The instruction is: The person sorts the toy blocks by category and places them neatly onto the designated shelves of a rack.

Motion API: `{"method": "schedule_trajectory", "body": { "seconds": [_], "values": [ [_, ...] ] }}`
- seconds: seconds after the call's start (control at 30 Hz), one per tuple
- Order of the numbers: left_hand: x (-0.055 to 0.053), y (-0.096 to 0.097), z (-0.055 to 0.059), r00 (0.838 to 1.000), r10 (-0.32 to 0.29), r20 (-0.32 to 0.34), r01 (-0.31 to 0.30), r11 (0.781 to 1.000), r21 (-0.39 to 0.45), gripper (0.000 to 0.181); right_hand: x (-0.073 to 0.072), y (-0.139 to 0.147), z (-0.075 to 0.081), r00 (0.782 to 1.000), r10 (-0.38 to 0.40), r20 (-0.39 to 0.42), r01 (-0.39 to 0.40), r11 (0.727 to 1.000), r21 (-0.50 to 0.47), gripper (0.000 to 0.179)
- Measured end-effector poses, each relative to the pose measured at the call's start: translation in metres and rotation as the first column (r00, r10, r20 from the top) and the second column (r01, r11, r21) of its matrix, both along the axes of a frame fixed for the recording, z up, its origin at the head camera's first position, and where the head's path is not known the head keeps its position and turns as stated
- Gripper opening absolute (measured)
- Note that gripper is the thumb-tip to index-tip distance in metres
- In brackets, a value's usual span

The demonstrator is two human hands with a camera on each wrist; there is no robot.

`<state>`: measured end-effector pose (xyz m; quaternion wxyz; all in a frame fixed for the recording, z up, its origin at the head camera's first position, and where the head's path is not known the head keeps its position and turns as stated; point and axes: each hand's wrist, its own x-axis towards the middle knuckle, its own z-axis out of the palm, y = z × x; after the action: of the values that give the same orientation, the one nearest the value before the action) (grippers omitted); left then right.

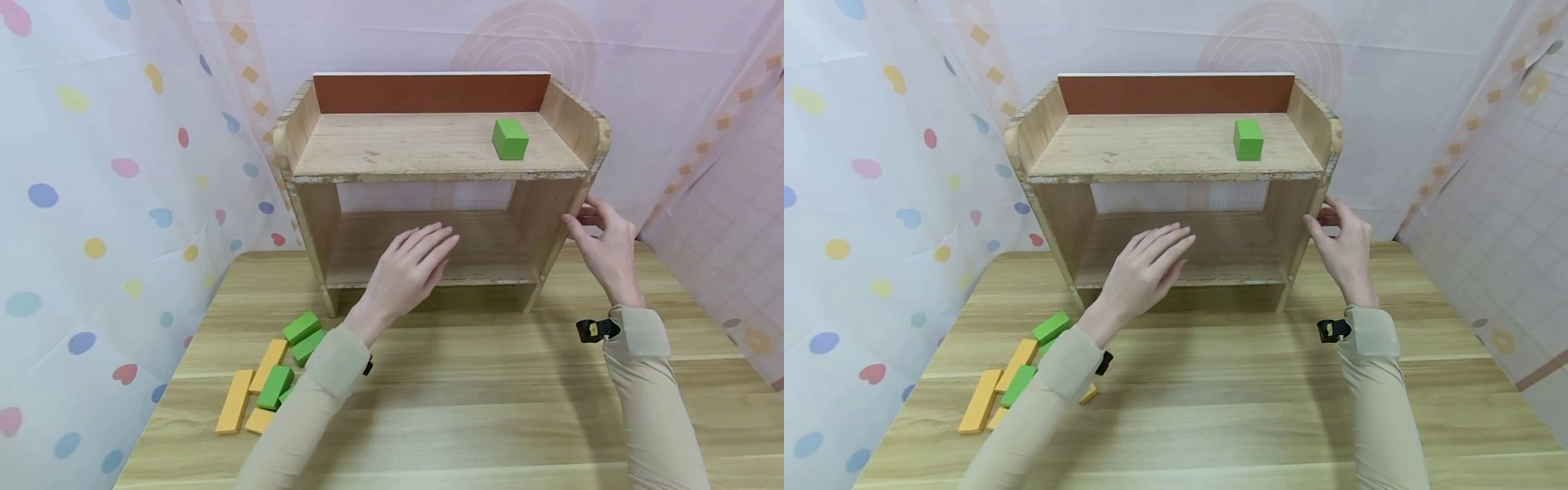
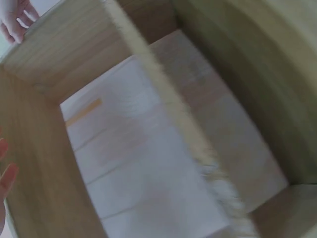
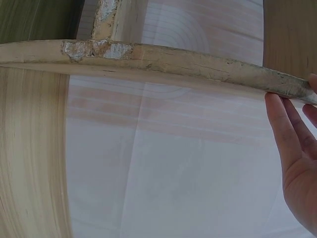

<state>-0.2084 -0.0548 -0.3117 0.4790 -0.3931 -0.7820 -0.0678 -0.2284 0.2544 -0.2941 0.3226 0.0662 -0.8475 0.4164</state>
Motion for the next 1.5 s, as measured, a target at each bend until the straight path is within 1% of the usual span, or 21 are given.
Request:
{"method": "schedule_trajectory", "body": {
  "seconds": [0.13, 0.23, 0.3, 0.43, 0.57, 0.77, 1.0, 1.1, 1.13, 1.2, 1.27, 1.33, 1.4, 1.43, 1.47, 1.5],
  "values": [
    [0.005, -0.02, -0.018, 0.997, 0.002, 0.081, -0.004, 1.0, 0.024, 0.036, 0.001, -0.001, 0.001, 1.0, -0.007, 0.003, 0.007, 1.0, 0.005, 0.039],
    [0.008, -0.035, -0.031, 0.99, 0.011, 0.143, -0.016, 0.999, 0.036, 0.036, 0.001, -0.001, 0.001, 1.0, -0.009, 0.007, 0.009, 1.0, 0.004, 0.039],
    [0.01, -0.046, -0.039, 0.983, 0.021, 0.183, -0.03, 0.999, 0.043, 0.036, 0.001, 0.0, 0.001, 1.0, -0.009, 0.007, 0.008, 1.0, 0.006, 0.039],
    [0.017, -0.065, -0.052, 0.965, 0.047, 0.258, -0.061, 0.997, 0.046, 0.034, 0.0, 0.0, 0.0, 1.0, -0.003, 0.017, 0.003, 1.0, -0.001, 0.04],
    [0.022, -0.082, -0.06, 0.95, 0.062, 0.305, -0.084, 0.995, 0.059, 0.032, 0.001, 0.0, 0.0, 1.0, -0.003, 0.022, 0.003, 1.0, -0.004, 0.04],
    [0.03, -0.105, -0.071, 0.933, 0.068, 0.352, -0.111, 0.988, 0.104, 0.03, 0.001, 0.0, 0.0, 1.0, 0.001, 0.027, -0.001, 1.0, 0.0, 0.039],
    [0.037, -0.133, -0.081, 0.922, 0.083, 0.379, -0.146, 0.979, 0.141, 0.028, -0.001, 0.001, 0.0, 1.0, 0.0, 0.03, 0.0, 1.0, 0.006, 0.04],
    [0.039, -0.146, -0.085, 0.906, 0.092, 0.412, -0.172, 0.972, 0.16, 0.025, 0.0, 0.0, 0.001, 1.0, -0.001, 0.028, 0.001, 1.0, 0.004, 0.039],
    [0.039, -0.15, -0.087, 0.898, 0.092, 0.431, -0.18, 0.969, 0.169, 0.024, 0.001, -0.001, 0.001, 1.0, -0.002, 0.027, 0.001, 1.0, 0.002, 0.039],
    [0.039, -0.159, -0.089, 0.874, 0.09, 0.477, -0.199, 0.963, 0.183, 0.022, 0.001, -0.001, 0.001, 1.0, -0.003, 0.028, 0.003, 1.0, -0.001, 0.039],
    [0.039, -0.168, -0.092, 0.847, 0.09, 0.524, -0.222, 0.956, 0.194, 0.022, 0.001, -0.001, 0.001, 1.0, -0.005, 0.029, 0.005, 1.0, -0.003, 0.039],
    [0.038, -0.177, -0.094, 0.815, 0.093, 0.572, -0.248, 0.948, 0.199, 0.022, 0.001, -0.001, 0.001, 1.0, -0.008, 0.029, 0.008, 1.0, -0.002, 0.039],
    [0.037, -0.186, -0.096, 0.779, 0.098, 0.619, -0.277, 0.94, 0.2, 0.023, 0.001, -0.001, 0.001, 1.0, -0.008, 0.029, 0.008, 1.0, -0.001, 0.039],
    [0.036, -0.191, -0.097, 0.757, 0.099, 0.646, -0.291, 0.936, 0.198, 0.023, 0.001, -0.001, 0.001, 1.0, -0.009, 0.028, 0.009, 1.0, -0.001, 0.038],
    [0.036, -0.195, -0.098, 0.73, 0.096, 0.677, -0.305, 0.932, 0.197, 0.024, 0.001, -0.001, 0.001, 1.0, -0.009, 0.028, 0.009, 1.0, 0.0, 0.038],
    [0.036, -0.199, -0.099, 0.698, 0.087, 0.711, -0.316, 0.928, 0.197, 0.025, 0.002, -0.001, 0.002, 1.0, -0.009, 0.029, 0.009, 1.0, 0.001, 0.038]
  ]
}}
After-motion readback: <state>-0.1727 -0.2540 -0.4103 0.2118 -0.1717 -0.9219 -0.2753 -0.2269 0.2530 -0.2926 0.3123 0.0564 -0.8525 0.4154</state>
